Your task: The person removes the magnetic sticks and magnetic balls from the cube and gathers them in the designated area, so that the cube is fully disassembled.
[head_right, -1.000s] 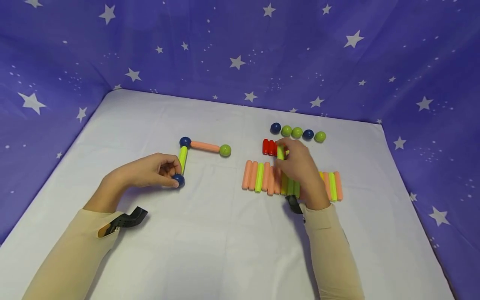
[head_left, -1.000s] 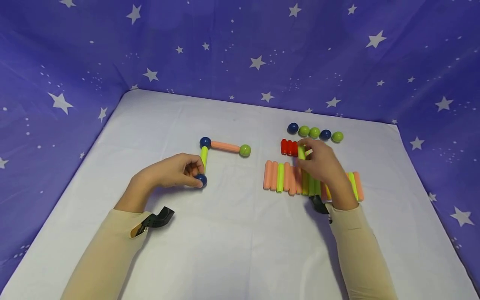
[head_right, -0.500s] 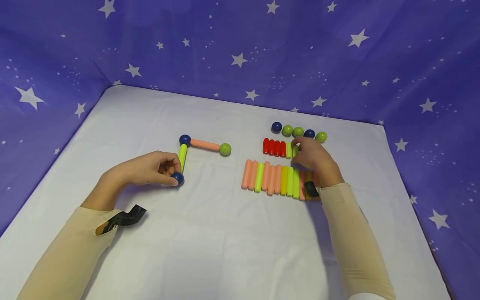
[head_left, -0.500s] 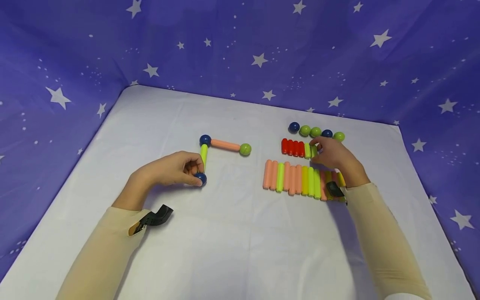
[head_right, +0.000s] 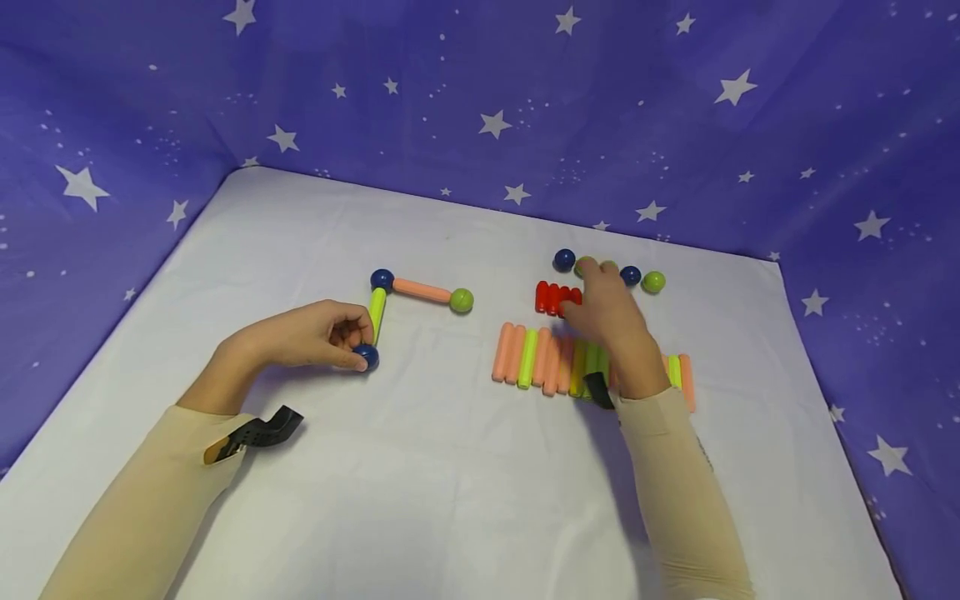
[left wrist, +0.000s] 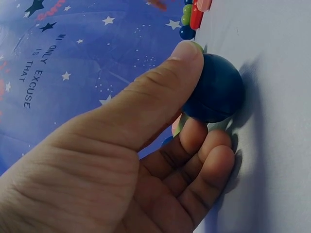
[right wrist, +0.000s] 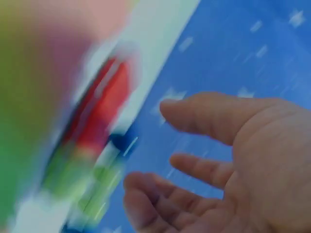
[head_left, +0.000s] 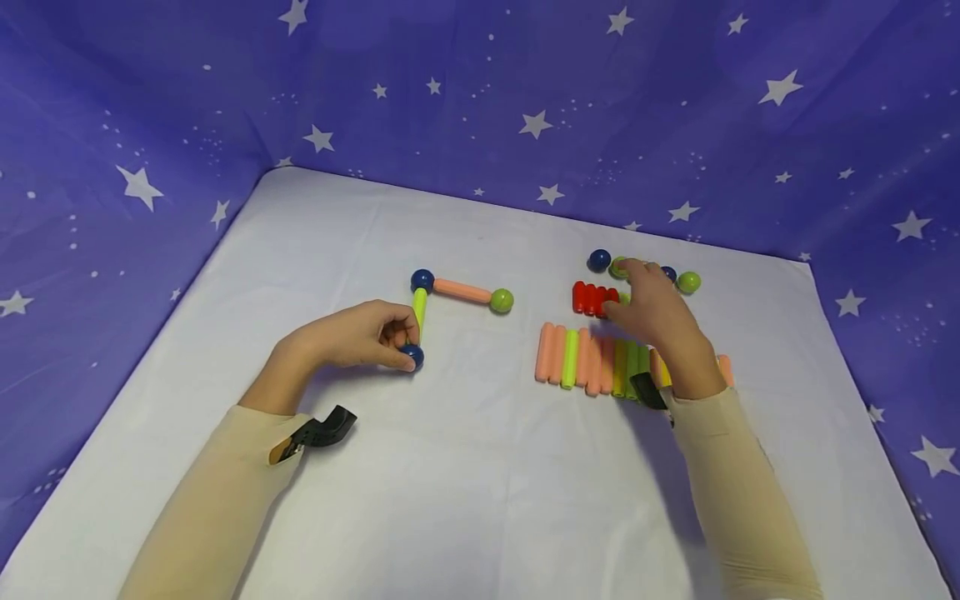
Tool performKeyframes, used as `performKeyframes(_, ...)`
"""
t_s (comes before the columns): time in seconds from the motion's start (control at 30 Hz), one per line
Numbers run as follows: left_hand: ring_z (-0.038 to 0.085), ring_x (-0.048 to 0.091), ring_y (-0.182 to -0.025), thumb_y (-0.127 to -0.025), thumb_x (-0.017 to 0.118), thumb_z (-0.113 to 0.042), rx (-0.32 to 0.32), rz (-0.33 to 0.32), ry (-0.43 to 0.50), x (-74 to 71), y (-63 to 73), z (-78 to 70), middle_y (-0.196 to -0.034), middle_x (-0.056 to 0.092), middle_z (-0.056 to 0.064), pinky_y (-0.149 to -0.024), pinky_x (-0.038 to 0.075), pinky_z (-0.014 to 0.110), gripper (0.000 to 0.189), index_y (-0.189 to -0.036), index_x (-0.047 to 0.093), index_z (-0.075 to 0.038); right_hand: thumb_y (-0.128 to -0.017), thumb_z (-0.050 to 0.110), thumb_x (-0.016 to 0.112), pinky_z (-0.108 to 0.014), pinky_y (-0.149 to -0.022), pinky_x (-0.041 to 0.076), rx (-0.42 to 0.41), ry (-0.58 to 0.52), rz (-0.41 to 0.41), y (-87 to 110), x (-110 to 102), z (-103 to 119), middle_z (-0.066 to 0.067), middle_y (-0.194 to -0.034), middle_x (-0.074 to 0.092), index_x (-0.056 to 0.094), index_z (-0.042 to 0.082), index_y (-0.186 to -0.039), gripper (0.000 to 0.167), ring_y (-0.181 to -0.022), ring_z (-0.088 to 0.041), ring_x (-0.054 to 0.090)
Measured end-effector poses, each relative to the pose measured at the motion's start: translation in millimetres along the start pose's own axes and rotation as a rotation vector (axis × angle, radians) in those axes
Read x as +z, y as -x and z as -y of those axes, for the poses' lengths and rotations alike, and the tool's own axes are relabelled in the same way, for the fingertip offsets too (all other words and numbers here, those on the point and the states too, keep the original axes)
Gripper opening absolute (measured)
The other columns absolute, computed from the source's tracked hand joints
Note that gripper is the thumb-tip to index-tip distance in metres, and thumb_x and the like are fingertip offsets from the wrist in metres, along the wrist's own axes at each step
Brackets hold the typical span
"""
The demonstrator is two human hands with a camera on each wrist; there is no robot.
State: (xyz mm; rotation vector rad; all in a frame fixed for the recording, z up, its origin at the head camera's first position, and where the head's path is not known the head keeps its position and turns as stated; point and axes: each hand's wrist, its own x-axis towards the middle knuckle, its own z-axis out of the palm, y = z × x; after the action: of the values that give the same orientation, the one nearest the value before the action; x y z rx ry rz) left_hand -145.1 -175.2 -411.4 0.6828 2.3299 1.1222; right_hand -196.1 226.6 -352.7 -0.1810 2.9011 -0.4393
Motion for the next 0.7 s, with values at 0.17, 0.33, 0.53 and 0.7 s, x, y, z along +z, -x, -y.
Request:
performKeyframes(0.17,0.019,0.051,-0.075,-0.08,0.083,-0.023,0.013,0.002,0.001,0.6,-1.7,-0.7,-0.083,0.056,0.005,-0.067,0.044,0.032,0.029,-0.097,0.062,-0.012,-0.094,0.02,0.061,-0.046,-0.091,0.047,-0.281,-0.088,0.038,5.6,28,66,-0.014,-0.135,0.046,0.049,0.013,-0.14,0.048,-0.105,-0.028,0.053)
performKeyframes(0.33,0.019,0.052,-0.075,-0.079,0.083,-0.023,0.026,-0.002,0.003,2.3,-3.7,0.0,-0.084,0.056,0.004,-0.068,0.044,0.031,0.03,-0.097,0.062,-0.012,-0.097,0.013,0.057,-0.04,-0.098,0.045,-0.381,-0.013,-0.01,-3.8,62,106,-0.01,-0.13,0.053,0.063,0.007,-0.122,0.026,-0.111,-0.026,0.057)
performKeyframes(0.53,0.019,0.052,-0.075,-0.079,0.084,-0.023,0.026,-0.003,0.015,3.7,-4.1,0.1,-0.084,0.056,0.005,-0.067,0.044,0.031,0.031,-0.096,0.062,-0.011,-0.096,0.009,0.058,-0.039,-0.094,0.048,-0.356,0.087,-0.086,-7.5,81,117,-0.011,-0.124,0.056,0.066,0.006,-0.117,0.023,-0.105,-0.027,0.061)
performKeyframes(0.7,0.019,0.052,-0.075,-0.079,0.084,-0.023,0.015,-0.011,0.009,1.8,-1.9,1.7,-0.084,0.056,0.005,-0.067,0.044,0.031,0.031,-0.096,0.062,-0.011,-0.095,0.009,0.061,-0.04,-0.094,0.049,-0.355,0.095,-0.079,-8.5,82,120,-0.012,-0.12,0.058,0.066,0.008,-0.116,0.022,-0.102,-0.027,0.061)
